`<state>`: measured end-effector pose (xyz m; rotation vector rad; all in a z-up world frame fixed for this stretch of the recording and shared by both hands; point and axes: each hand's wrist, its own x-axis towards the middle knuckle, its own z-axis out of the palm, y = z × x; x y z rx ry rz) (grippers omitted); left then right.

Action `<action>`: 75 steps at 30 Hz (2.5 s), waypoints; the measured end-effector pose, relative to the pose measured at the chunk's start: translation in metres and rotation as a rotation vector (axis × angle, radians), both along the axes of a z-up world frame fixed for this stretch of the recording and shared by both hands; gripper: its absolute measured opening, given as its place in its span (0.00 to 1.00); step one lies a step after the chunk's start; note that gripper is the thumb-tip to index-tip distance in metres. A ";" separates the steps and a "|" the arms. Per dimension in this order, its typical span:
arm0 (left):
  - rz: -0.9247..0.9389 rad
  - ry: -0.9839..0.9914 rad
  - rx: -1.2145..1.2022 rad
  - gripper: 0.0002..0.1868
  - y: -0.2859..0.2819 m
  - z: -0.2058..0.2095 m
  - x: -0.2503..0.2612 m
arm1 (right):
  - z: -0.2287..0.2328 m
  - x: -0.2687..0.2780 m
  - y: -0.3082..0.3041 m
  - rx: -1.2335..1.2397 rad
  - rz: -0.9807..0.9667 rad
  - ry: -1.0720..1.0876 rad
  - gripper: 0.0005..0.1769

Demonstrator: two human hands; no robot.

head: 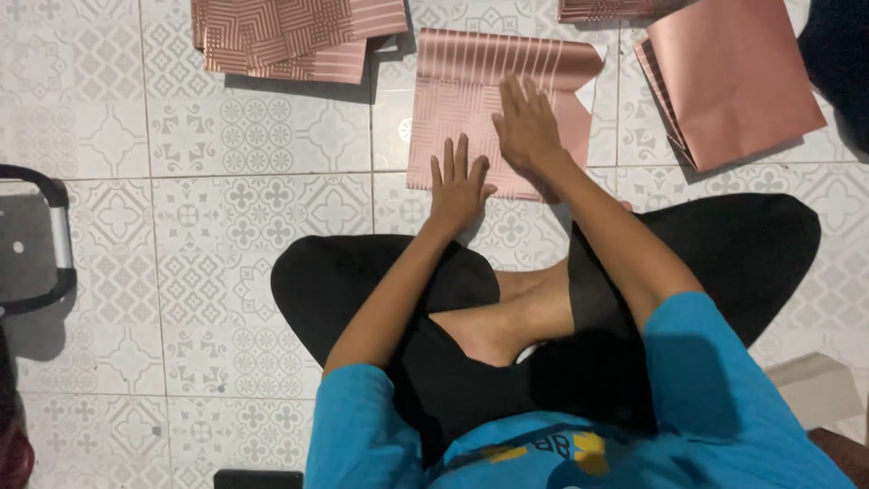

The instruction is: Assembling decorative paper boxes by folding and tucking pre-cut sheets while sitting on the floor.

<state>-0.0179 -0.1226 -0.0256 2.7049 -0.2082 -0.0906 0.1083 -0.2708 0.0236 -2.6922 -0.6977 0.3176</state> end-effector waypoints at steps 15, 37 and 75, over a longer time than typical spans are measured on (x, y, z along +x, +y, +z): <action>0.027 0.077 0.067 0.25 0.003 0.011 0.006 | -0.026 0.078 0.001 -0.038 0.034 -0.276 0.34; 0.521 -0.003 0.054 0.34 0.080 0.017 0.036 | -0.030 -0.031 -0.069 0.145 0.164 -0.379 0.21; 0.181 -0.242 0.159 0.37 -0.018 0.001 0.062 | -0.041 0.120 -0.015 -0.051 0.165 -0.307 0.33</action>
